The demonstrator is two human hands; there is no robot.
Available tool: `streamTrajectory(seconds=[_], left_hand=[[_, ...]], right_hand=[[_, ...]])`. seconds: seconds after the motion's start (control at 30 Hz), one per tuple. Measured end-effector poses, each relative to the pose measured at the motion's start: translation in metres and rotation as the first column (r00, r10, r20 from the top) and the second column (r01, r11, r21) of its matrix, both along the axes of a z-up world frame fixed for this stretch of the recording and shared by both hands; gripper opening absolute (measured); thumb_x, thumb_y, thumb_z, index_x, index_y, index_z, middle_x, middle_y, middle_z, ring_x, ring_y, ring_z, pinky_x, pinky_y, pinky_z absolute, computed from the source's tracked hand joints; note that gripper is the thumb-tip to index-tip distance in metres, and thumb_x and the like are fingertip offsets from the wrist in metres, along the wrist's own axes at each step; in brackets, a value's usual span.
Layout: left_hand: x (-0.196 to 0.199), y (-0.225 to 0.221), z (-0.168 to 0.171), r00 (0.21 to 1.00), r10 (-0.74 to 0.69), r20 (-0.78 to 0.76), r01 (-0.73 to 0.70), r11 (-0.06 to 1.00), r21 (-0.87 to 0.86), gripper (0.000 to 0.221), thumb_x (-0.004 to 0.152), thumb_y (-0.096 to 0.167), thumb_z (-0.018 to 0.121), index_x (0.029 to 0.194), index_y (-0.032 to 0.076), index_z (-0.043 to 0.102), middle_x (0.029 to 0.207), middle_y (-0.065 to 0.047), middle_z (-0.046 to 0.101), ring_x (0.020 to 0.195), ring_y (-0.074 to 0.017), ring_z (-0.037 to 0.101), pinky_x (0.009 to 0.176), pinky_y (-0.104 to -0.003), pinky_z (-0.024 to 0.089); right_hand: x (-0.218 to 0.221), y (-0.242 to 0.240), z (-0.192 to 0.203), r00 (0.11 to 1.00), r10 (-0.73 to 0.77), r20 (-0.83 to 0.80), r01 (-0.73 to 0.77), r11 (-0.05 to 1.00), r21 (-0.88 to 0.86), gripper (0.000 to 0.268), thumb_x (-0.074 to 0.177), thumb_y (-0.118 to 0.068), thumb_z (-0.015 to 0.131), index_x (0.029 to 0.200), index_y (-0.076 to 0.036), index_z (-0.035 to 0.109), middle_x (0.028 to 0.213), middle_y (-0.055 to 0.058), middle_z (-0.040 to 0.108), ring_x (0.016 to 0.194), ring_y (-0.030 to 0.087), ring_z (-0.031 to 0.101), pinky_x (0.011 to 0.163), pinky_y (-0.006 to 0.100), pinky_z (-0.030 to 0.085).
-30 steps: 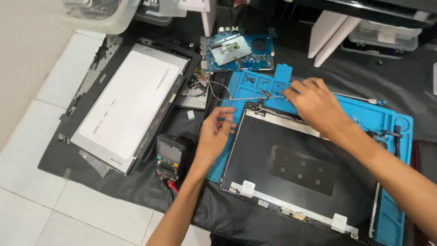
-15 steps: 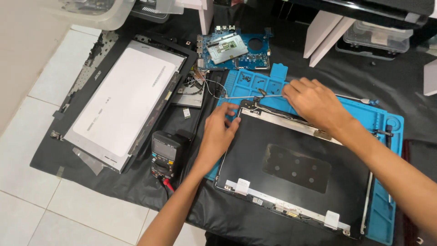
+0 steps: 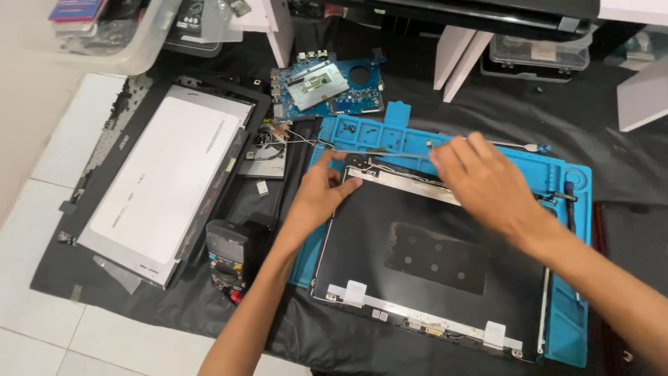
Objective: The person works on a disassembled laptop screen assembly on a blue repair mat, prying and peeling the bezel frame by hand, repositioning the panel, and using a screwdriver to unscrew and adjust hinge and bracket components. They lift and flip the screen panel and continue working on the hinge area with the screwdriver.
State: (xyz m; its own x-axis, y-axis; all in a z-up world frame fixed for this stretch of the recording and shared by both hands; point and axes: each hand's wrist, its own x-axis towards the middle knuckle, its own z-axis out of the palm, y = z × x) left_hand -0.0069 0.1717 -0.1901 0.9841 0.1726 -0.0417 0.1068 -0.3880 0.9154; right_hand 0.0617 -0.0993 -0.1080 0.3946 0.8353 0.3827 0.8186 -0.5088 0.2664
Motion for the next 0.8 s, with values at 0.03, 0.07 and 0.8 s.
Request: streamTrajectory(seconds=[0.03,0.07,0.8], left_hand=[[0.0,0.0,-0.002,1.0,-0.002,-0.002,0.002,1.0,-0.003,0.051,0.085,0.015,0.081,0.128,0.002,0.056,0.071,-0.007,0.062,0.064,-0.0176,0.059,0.058,-0.034,0.045],[0.0,0.002,-0.003,1.0,-0.021,-0.023,0.02,0.998,-0.061,0.049,0.086,0.014,0.08,0.128,0.002,0.058,0.067,-0.005,0.058,0.061,-0.0129,0.052,0.054,-0.031,0.04],[-0.012,0.011,-0.012,0.997,-0.074,-0.027,0.054,0.89,-0.453,0.03,0.098,0.014,0.067,0.124,-0.002,0.065,0.07,0.005,0.056,0.065,-0.0019,0.046,0.056,-0.021,0.036]], right_hand=[[-0.002,-0.001,-0.001,1.0,-0.002,-0.002,0.002,1.0,-0.003,0.02,0.09,-0.01,0.068,0.108,-0.002,0.066,0.091,0.009,0.056,0.087,0.026,0.057,0.076,0.036,0.052],[-0.003,-0.001,-0.002,0.999,-0.005,-0.034,0.006,1.0,0.023,0.022,0.089,-0.008,0.067,0.111,-0.002,0.066,0.094,0.009,0.056,0.09,0.026,0.057,0.079,0.036,0.053],[0.073,0.049,-0.033,0.325,0.128,-0.937,0.282,0.933,0.225,0.019,0.099,-0.02,0.066,0.107,-0.004,0.071,0.085,0.004,0.07,0.077,0.009,0.058,0.068,0.029,0.048]])
